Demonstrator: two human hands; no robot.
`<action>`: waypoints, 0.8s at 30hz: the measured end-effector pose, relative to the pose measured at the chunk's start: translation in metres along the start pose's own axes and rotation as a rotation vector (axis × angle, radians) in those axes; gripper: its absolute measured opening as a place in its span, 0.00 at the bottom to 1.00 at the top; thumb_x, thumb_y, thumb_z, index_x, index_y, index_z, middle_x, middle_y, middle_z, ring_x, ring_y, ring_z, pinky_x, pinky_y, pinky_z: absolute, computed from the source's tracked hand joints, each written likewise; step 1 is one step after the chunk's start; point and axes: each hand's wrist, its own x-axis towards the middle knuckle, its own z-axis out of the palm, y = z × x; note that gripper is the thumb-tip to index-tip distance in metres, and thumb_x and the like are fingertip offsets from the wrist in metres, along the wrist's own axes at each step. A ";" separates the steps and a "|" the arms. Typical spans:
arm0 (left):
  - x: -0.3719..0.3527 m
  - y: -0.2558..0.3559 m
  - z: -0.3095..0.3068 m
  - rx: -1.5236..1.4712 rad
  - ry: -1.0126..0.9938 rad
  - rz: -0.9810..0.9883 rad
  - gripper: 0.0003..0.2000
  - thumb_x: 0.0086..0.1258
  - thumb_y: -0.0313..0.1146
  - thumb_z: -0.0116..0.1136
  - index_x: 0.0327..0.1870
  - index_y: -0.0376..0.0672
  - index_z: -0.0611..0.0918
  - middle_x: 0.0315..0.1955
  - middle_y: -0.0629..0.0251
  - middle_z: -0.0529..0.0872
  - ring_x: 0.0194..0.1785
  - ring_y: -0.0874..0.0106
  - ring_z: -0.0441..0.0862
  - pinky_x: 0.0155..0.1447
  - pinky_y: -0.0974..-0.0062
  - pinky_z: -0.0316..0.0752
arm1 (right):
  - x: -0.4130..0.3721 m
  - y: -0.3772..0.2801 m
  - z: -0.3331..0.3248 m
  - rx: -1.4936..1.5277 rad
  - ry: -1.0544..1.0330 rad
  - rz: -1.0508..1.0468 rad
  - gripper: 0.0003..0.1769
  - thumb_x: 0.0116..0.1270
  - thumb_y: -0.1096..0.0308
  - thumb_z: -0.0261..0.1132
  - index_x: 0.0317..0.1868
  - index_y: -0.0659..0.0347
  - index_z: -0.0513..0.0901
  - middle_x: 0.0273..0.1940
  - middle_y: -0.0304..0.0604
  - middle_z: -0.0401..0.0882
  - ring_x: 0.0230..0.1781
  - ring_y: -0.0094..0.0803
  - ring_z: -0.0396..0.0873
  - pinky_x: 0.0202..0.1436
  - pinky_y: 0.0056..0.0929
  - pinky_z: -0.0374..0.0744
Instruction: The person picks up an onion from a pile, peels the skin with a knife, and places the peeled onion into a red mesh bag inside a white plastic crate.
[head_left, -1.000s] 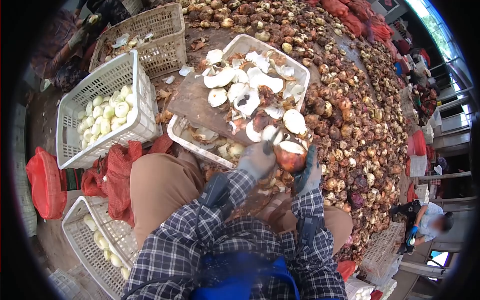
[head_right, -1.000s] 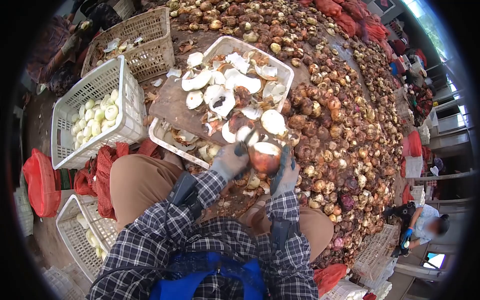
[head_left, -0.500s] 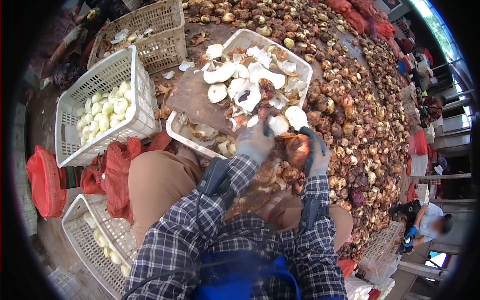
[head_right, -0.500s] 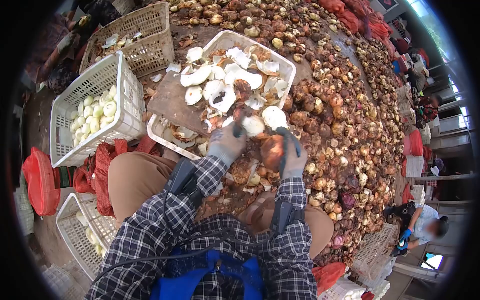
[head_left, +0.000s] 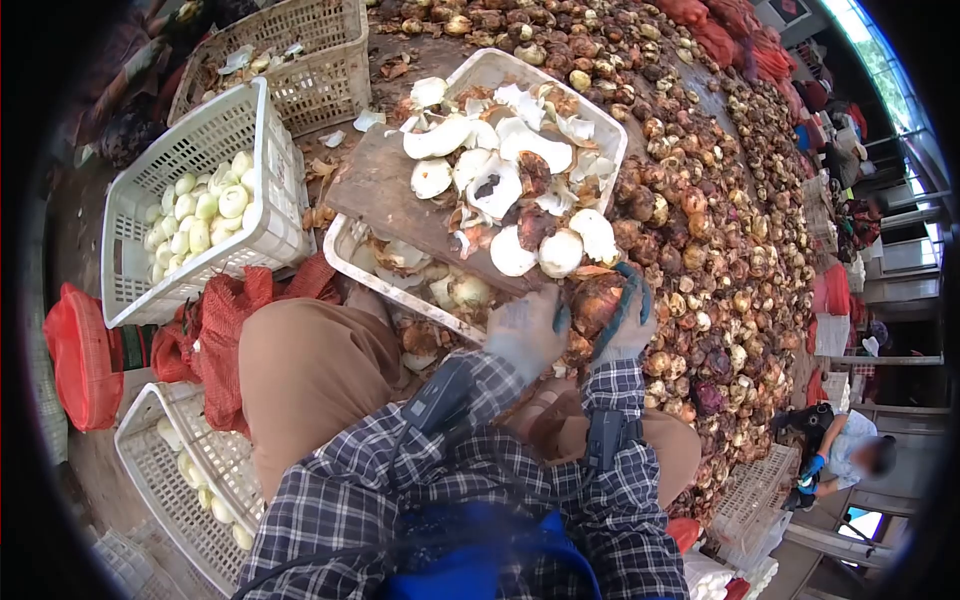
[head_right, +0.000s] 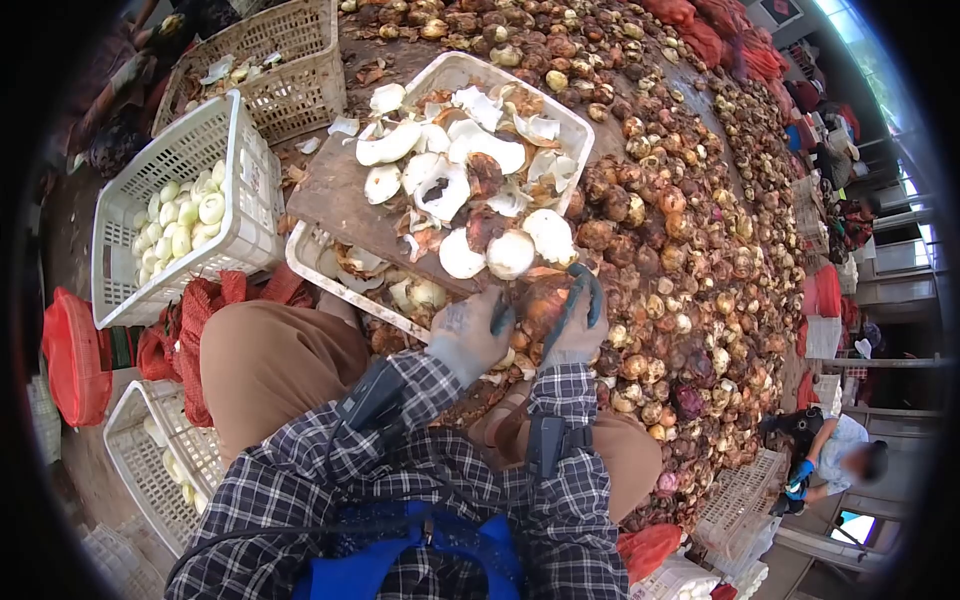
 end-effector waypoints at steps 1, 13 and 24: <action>-0.008 0.005 -0.005 0.033 -0.017 0.060 0.17 0.65 0.40 0.54 0.48 0.37 0.72 0.38 0.49 0.83 0.44 0.55 0.83 0.48 0.61 0.77 | 0.001 0.000 0.000 -0.025 0.011 0.006 0.14 0.74 0.67 0.55 0.52 0.65 0.79 0.37 0.36 0.79 0.27 0.17 0.74 0.28 0.17 0.73; -0.012 0.001 0.009 0.180 -0.098 0.168 0.18 0.66 0.40 0.53 0.48 0.35 0.70 0.35 0.50 0.84 0.40 0.55 0.84 0.43 0.61 0.78 | 0.004 0.006 0.006 0.051 0.120 0.043 0.15 0.73 0.68 0.56 0.54 0.69 0.77 0.42 0.41 0.80 0.34 0.23 0.78 0.33 0.20 0.78; 0.009 0.014 -0.017 0.263 -0.356 0.044 0.25 0.64 0.39 0.56 0.56 0.32 0.68 0.42 0.49 0.85 0.50 0.58 0.83 0.53 0.65 0.76 | -0.003 0.002 0.008 -0.172 0.046 -0.076 0.14 0.71 0.68 0.59 0.52 0.68 0.79 0.44 0.44 0.81 0.42 0.27 0.78 0.46 0.25 0.78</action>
